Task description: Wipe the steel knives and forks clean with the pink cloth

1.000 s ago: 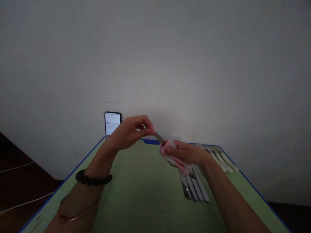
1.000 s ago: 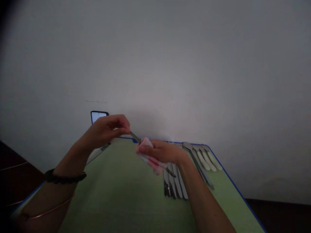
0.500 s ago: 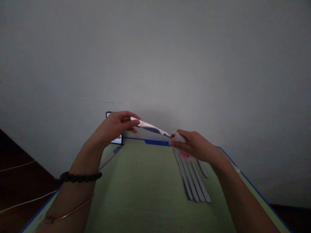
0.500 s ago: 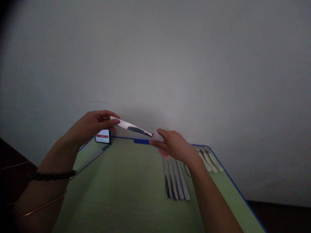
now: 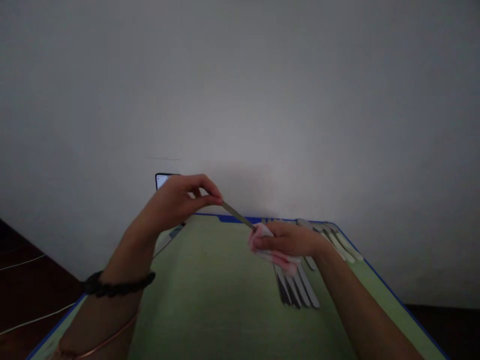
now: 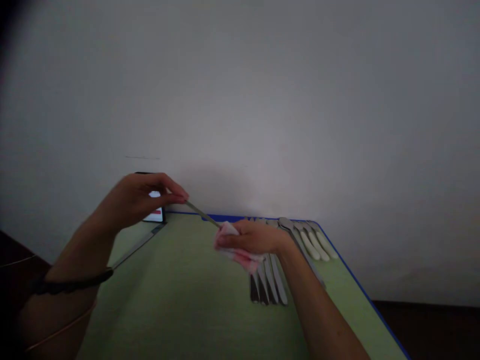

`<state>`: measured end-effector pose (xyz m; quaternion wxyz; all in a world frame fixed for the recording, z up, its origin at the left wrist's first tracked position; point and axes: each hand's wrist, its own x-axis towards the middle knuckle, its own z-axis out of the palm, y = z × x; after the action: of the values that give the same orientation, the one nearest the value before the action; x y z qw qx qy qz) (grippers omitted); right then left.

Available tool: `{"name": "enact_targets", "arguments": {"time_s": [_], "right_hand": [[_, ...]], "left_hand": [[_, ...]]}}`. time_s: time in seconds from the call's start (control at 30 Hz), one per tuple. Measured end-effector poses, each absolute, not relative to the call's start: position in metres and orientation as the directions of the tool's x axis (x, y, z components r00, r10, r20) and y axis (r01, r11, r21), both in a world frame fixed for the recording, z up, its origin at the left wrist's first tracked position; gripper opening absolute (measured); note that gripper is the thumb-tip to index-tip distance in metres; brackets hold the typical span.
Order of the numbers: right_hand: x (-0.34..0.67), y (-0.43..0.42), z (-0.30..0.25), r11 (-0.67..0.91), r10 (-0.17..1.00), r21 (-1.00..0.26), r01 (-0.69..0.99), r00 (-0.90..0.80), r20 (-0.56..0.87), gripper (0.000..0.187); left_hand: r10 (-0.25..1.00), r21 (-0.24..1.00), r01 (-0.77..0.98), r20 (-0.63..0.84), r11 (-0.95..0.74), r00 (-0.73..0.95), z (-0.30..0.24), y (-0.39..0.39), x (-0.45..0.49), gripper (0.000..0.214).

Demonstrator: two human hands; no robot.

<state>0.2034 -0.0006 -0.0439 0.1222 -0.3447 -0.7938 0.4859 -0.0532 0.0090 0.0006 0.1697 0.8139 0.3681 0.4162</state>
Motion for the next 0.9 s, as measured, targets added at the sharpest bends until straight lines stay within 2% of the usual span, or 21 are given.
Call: {"name": "enact_targets", "arguments": {"time_s": [0.07, 0.13, 0.23, 0.33, 0.43, 0.53, 0.67, 0.77, 0.9], "right_hand": [[0.212, -0.001, -0.044, 0.267, 0.665, -0.861, 0.433, -0.729, -0.161, 0.050], [0.209, -0.002, -0.042, 0.251, 0.651, -0.875, 0.413, -0.742, -0.163, 0.052], [0.192, -0.006, -0.036, 0.257, 0.621, -0.890, 0.376, -0.770, -0.146, 0.050], [0.176, -0.012, -0.029, 0.291, 0.623, -0.893, 0.343, -0.776, -0.095, 0.046], [0.171, -0.018, -0.023, 0.256, 0.619, -0.906, 0.336, -0.777, -0.113, 0.042], [0.173, -0.023, -0.020, 0.239, 0.611, -0.899, 0.367, -0.776, -0.154, 0.037], [0.175, -0.023, -0.021, 0.224, 0.656, -0.876, 0.428, -0.731, -0.189, 0.037], [0.176, -0.022, -0.023, 0.239, 0.648, -0.889, 0.390, -0.746, -0.153, 0.044], [0.173, -0.021, -0.025, 0.275, 0.689, -0.895, 0.352, -0.721, -0.072, 0.046]], "left_hand": [[0.774, 0.673, 0.383, 0.552, -0.634, 0.311, 0.001, 0.010, -0.065, 0.012], [0.772, 0.715, 0.321, 0.489, -0.621, 0.407, 0.002, 0.008, -0.065, 0.011], [0.692, 0.670, 0.337, 0.371, -0.661, 0.619, 0.006, 0.000, -0.047, 0.006], [0.612, 0.622, 0.288, 0.400, -0.728, 0.682, 0.009, -0.006, -0.029, 0.004], [0.556, 0.639, 0.222, 0.383, -0.736, 0.738, 0.009, -0.009, -0.023, 0.006], [0.544, 0.694, 0.211, 0.301, -0.688, 0.783, 0.009, -0.009, -0.025, 0.003], [0.593, 0.732, 0.247, 0.256, -0.635, 0.763, 0.010, -0.008, -0.032, 0.006], [0.615, 0.685, 0.288, 0.293, -0.669, 0.732, 0.012, -0.009, -0.034, 0.003], [0.565, 0.503, 0.340, 0.408, -0.795, 0.717, 0.013, -0.011, -0.027, 0.006]]}}
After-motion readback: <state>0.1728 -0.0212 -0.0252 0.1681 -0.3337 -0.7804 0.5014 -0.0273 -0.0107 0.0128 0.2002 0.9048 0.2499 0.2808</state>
